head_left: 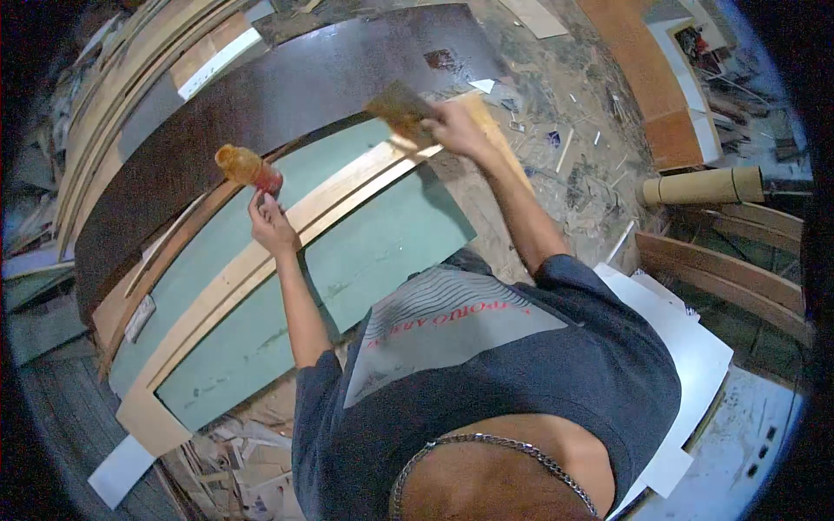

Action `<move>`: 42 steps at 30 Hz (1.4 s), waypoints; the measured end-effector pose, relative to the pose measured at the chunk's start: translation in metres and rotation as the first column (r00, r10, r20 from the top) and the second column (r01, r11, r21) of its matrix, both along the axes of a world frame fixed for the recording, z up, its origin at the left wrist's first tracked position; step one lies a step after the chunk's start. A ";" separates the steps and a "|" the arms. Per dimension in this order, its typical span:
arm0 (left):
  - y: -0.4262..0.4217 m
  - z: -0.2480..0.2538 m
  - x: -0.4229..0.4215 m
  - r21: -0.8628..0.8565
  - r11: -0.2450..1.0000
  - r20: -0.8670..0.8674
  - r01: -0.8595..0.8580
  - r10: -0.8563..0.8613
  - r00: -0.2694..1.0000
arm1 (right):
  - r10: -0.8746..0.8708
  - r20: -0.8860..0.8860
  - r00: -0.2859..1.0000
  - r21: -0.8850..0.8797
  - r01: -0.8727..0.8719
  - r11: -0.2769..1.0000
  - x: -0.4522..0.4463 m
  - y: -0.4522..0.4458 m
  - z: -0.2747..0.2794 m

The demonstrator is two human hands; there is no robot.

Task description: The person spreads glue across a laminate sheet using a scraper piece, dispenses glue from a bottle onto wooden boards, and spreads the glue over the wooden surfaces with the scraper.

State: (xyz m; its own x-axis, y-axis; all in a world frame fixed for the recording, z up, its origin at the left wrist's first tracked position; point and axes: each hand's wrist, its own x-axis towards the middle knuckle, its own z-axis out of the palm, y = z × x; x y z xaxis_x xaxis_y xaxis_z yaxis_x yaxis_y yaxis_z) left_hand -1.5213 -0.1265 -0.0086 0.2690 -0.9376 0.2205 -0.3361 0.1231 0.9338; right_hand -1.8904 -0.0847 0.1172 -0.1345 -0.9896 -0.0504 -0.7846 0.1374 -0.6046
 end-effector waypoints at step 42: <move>0.016 -0.021 0.057 -0.117 0.984 0.327 -0.136 0.167 0.930 | 0.479 -0.382 0.791 -0.231 -0.583 0.779 0.153 0.052 -0.037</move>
State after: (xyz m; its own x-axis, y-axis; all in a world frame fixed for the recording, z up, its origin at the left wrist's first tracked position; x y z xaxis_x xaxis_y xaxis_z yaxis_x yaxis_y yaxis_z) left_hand -1.4638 -0.1105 -0.0291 0.3021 -0.8633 0.4043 -0.6479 0.1251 0.7514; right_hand -1.7379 -0.0329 0.0800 0.4615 -0.8555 0.2348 -0.8132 -0.5137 -0.2735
